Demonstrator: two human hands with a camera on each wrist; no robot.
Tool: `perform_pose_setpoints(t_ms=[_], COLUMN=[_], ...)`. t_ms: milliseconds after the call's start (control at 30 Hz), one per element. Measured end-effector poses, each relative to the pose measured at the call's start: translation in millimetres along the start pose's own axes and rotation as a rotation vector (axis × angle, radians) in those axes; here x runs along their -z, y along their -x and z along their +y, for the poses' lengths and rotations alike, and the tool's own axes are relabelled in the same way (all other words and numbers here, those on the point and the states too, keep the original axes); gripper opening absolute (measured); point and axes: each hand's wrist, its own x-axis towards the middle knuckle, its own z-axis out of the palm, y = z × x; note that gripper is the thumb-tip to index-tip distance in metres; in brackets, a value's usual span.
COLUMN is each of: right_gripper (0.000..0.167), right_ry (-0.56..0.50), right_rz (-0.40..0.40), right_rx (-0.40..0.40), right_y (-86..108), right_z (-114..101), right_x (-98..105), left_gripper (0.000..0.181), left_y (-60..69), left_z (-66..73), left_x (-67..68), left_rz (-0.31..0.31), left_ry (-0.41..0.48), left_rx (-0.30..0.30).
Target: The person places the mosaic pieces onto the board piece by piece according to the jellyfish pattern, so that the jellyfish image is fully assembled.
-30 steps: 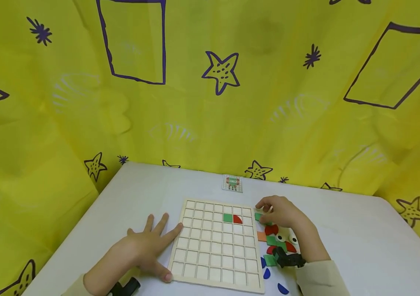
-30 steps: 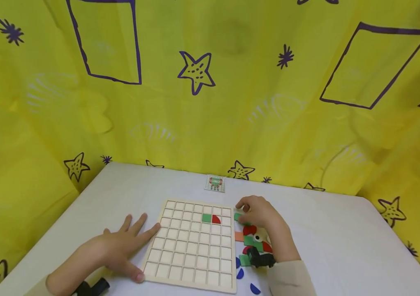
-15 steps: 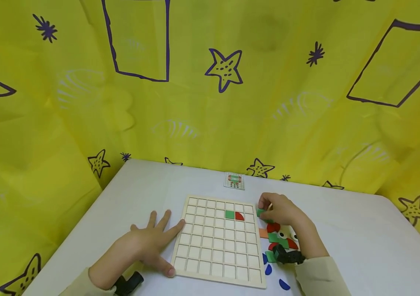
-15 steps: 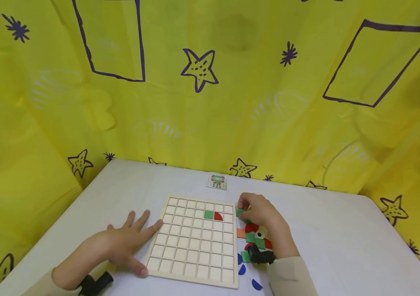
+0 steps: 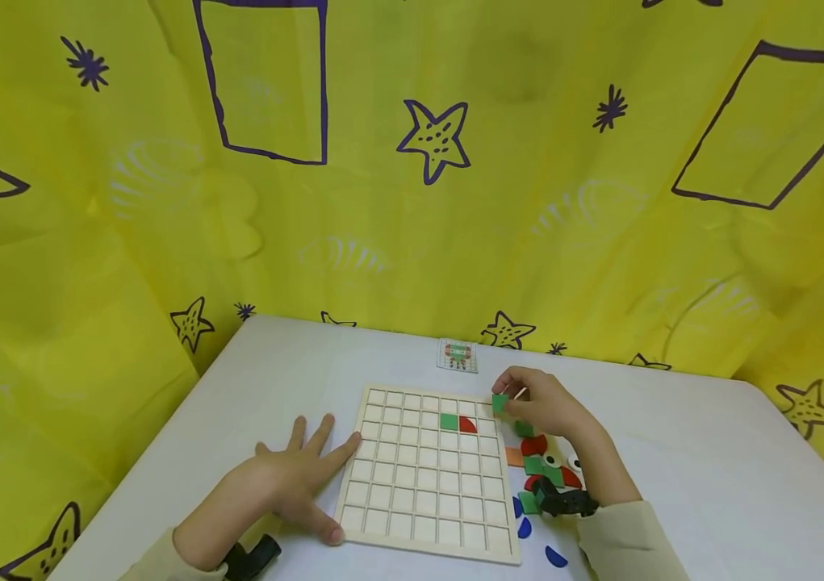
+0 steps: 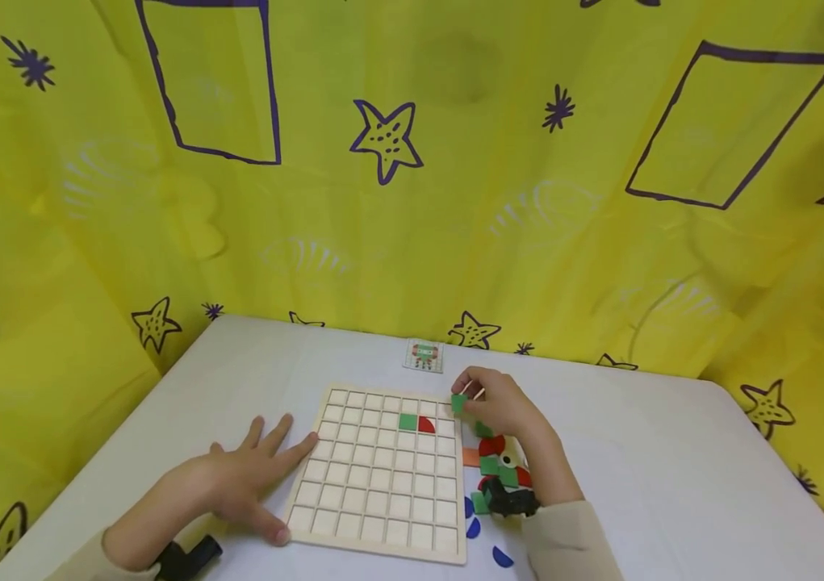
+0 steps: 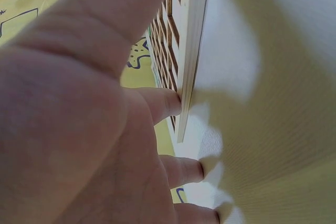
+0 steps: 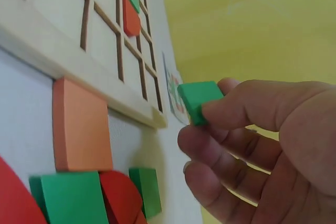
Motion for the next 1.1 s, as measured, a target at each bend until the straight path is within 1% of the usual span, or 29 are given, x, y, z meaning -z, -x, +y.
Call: perform_pose_setpoints(t_ms=[233, 500, 667, 833, 1100], right_gripper=[0.018, 0.014, 0.013, 0.013, 0.011], right_ry=[-0.026, -0.036, -0.006, 0.01, 0.131], right_rz=[0.014, -0.049, -0.07, -0.077, -0.058], right_rx=[0.016, 0.064, 0.098, 0.117, 0.112], right_y=[-6.1, -11.3, -12.1, -14.0, -13.3], right_z=[-8.3, -18.8, -25.1, -31.5, -36.2], right_x=[-15.5, -33.0, -40.3, -44.8, -49.6], left_gripper=[0.122, 0.122, 0.122, 0.122, 0.122], left_y=[-1.2, -2.0, -1.5, -1.1, -0.2], left_z=[-2.0, -0.9, 0.1, -0.6, -2.0], left_x=[-2.7, -1.1, -0.7, -1.4, -2.0], left_rz=[0.0, 0.003, -0.003, 0.003, -0.006], left_ry=[-0.003, -0.011, -0.012, -0.021, -0.01], left_rx=[0.001, -0.008, 0.005, 0.01, 0.012])
